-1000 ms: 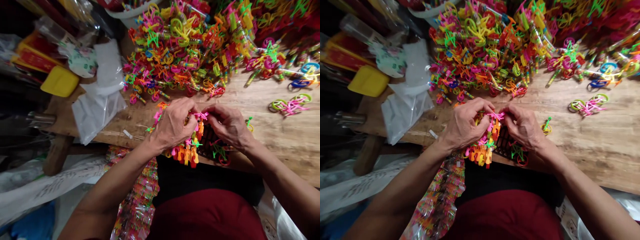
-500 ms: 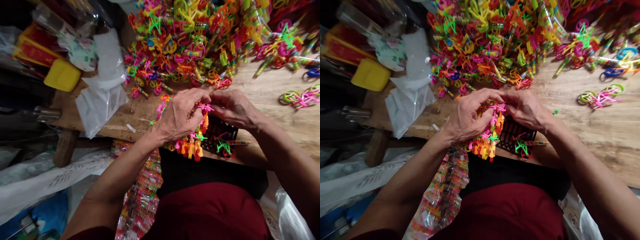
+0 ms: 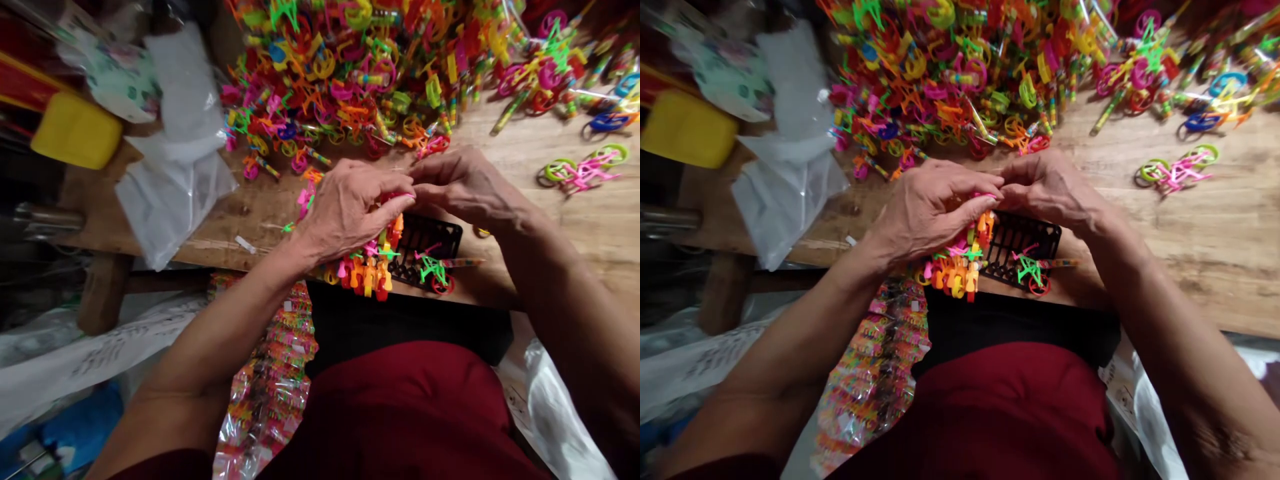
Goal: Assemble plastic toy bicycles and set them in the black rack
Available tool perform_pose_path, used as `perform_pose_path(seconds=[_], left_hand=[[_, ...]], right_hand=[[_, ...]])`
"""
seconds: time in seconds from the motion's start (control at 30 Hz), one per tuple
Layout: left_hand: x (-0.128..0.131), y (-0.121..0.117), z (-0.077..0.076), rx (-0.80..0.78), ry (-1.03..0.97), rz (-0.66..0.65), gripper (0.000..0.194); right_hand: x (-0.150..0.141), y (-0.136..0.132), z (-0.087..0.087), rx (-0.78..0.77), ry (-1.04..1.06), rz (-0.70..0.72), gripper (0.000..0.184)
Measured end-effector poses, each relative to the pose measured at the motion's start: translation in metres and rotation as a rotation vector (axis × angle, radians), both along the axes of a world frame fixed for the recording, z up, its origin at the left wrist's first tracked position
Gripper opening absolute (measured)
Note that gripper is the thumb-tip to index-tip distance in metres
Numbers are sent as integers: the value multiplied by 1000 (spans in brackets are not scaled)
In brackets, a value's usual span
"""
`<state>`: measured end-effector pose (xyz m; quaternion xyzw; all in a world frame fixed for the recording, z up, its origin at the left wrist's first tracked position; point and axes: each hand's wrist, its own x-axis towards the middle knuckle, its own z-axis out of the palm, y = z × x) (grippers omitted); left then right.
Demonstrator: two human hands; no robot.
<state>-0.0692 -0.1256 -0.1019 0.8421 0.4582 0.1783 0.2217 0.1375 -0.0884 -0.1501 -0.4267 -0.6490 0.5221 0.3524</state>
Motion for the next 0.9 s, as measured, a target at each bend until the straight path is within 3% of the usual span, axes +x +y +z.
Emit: perform_pose_path(seconds=[0.17, 0.33, 0.5, 0.73, 0.9], left_hand=[[0, 1, -3, -14, -4, 18, 26], [0, 2, -3, 6, -13, 20, 26], [1, 3, -7, -10, -53, 22, 25], [2, 2, -7, -1, -40, 46, 27], [1, 0, -5, 25, -43, 25, 23]], right_hand=[[51, -73, 17, 495, -577, -174, 22], [76, -132, -12, 603, -751, -35, 32], [67, -137, -31, 709, -898, -67, 27], [64, -133, -25, 639, -842, -30, 27], [56, -140, -7, 707, -697, -51, 27]])
